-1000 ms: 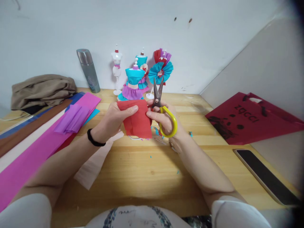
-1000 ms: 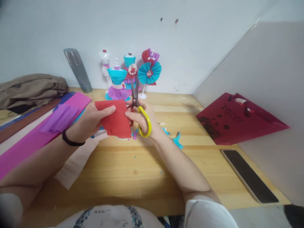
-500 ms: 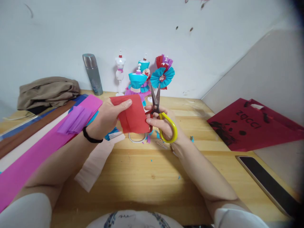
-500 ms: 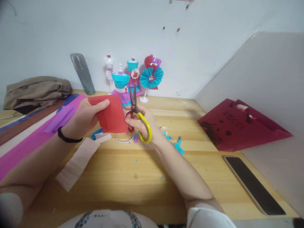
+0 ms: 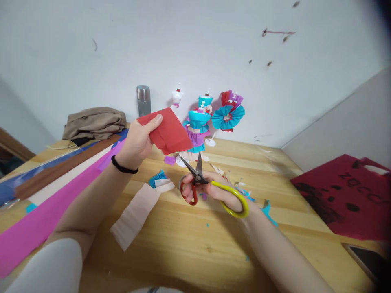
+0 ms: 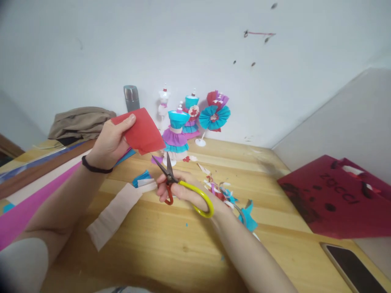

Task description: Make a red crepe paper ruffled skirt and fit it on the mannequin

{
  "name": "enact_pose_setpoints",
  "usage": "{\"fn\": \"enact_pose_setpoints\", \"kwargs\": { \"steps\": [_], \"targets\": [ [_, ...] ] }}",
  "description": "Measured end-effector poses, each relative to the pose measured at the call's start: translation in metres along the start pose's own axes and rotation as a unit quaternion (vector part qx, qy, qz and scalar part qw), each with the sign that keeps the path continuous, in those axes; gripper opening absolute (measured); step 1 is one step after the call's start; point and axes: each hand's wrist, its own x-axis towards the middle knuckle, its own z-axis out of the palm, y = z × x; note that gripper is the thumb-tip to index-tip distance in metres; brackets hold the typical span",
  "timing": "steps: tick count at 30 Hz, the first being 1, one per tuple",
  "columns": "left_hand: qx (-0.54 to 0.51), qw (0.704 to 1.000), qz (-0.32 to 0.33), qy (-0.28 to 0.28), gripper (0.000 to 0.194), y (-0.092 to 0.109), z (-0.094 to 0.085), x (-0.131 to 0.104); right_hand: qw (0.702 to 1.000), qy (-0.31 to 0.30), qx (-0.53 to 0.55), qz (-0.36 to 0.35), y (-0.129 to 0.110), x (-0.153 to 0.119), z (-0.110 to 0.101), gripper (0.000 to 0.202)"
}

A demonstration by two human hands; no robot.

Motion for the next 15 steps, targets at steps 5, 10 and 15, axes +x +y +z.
{"fn": "enact_pose_setpoints", "kwargs": {
  "steps": [5,10,15],
  "targets": [
    [-0.017,1.0,-0.012,-0.002,0.025,-0.0023,-0.0017,0.0023,0.999,0.031,0.025,-0.004,0.0041,0.0006,-0.0023,0.047],
    [-0.004,0.999,-0.028,-0.018,0.03,-0.0048,-0.0012,0.0013,0.999,0.045,0.029,0.004,0.0069,-0.0016,-0.0062,0.052],
    [-0.007,0.999,-0.029,-0.018,0.028,-0.0066,0.0019,-0.0011,0.998,0.055,0.041,0.01,0.0042,-0.0021,-0.0061,0.051]
  ]
}}
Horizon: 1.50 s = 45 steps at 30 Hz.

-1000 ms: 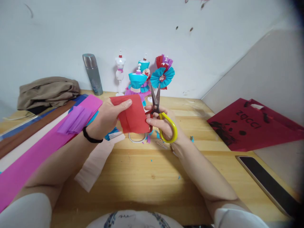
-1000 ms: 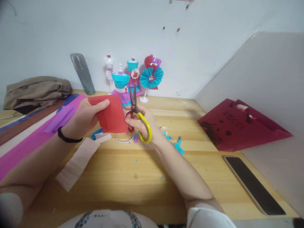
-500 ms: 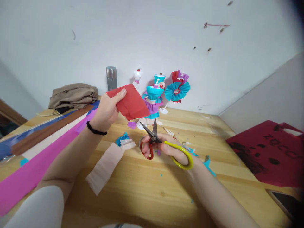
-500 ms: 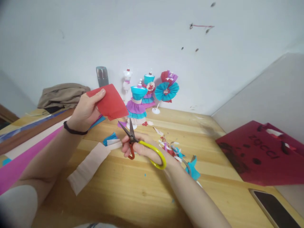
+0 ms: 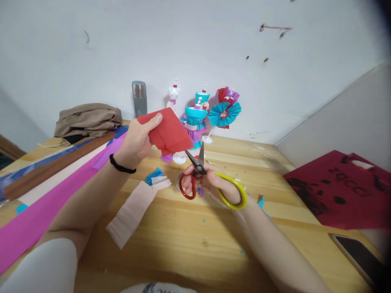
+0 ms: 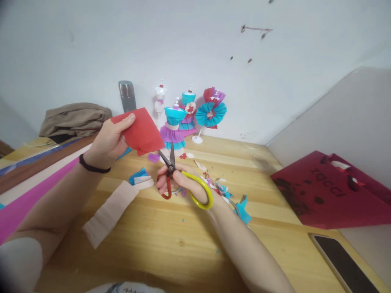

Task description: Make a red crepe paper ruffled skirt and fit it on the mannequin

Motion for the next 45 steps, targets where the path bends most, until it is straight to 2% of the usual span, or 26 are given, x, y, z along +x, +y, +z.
{"fn": "enact_pose_setpoints", "kwargs": {
  "steps": [14,20,30,39,45],
  "targets": [
    [0.011,1.0,0.019,0.004,0.028,-0.006,-0.001,0.001,1.0,-0.01,-0.014,0.018,-0.002,0.0,0.002,0.047],
    [0.011,1.0,0.021,0.009,0.028,-0.007,0.0,0.001,0.999,-0.032,-0.016,0.021,-0.003,0.0,0.003,0.042],
    [0.005,1.0,0.011,0.008,0.03,-0.007,0.003,-0.002,0.999,-0.022,0.011,0.022,-0.004,0.0,0.005,0.04],
    [-0.01,0.999,0.03,0.009,0.028,-0.011,0.001,0.002,0.999,-0.04,0.019,0.018,0.002,0.003,0.0,0.045],
    [-0.011,0.999,0.027,0.025,0.027,-0.012,-0.001,0.004,0.998,-0.045,-0.016,0.031,0.001,0.0,-0.001,0.05]
  ]
}}
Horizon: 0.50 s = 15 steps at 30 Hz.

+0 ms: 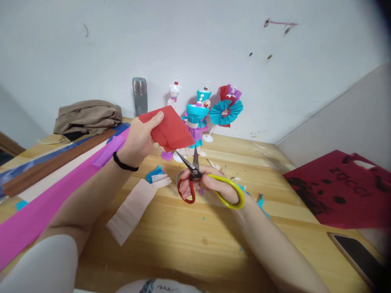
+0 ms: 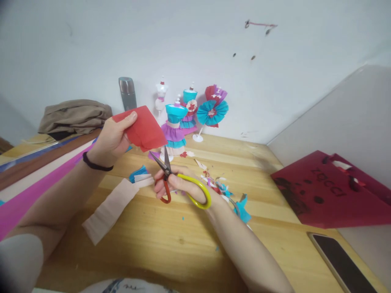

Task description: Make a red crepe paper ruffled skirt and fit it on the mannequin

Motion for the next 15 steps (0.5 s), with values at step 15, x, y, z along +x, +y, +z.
{"fn": "enact_pose_setpoints", "kwargs": {
  "steps": [15],
  "targets": [
    [0.022,0.997,-0.053,-0.045,0.022,-0.0025,0.0025,-0.0068,1.0,0.027,-0.006,0.002,0.0021,0.003,0.0019,0.051]
  ]
}}
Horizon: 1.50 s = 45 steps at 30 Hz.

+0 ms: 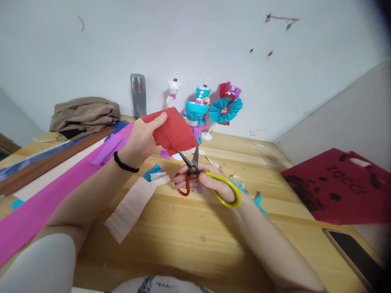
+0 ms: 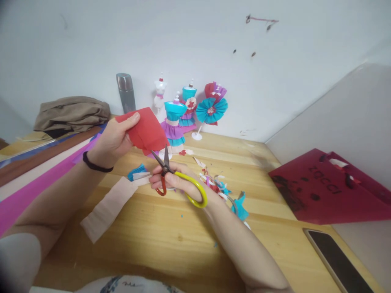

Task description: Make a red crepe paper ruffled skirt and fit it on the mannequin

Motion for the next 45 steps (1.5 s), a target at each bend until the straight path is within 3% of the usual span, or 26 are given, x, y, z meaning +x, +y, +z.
{"fn": "enact_pose_setpoints", "kwargs": {
  "steps": [6,16,29,45],
  "targets": [
    [0.006,1.0,0.013,0.01,0.02,0.003,0.003,-0.001,0.999,0.046,0.009,0.003,-0.006,-0.003,-0.001,0.054],
    [0.014,0.999,0.044,0.016,0.024,0.002,0.004,-0.001,0.998,0.054,-0.005,-0.025,-0.012,-0.004,-0.007,0.051],
    [0.014,0.999,0.026,0.042,0.019,0.009,0.012,-0.004,0.995,0.068,-0.006,-0.078,-0.007,-0.001,-0.005,0.038],
    [-0.001,0.999,0.02,0.026,0.015,0.014,0.011,-0.005,0.996,0.073,0.019,-0.049,-0.01,-0.002,-0.003,0.043]
  ]
}}
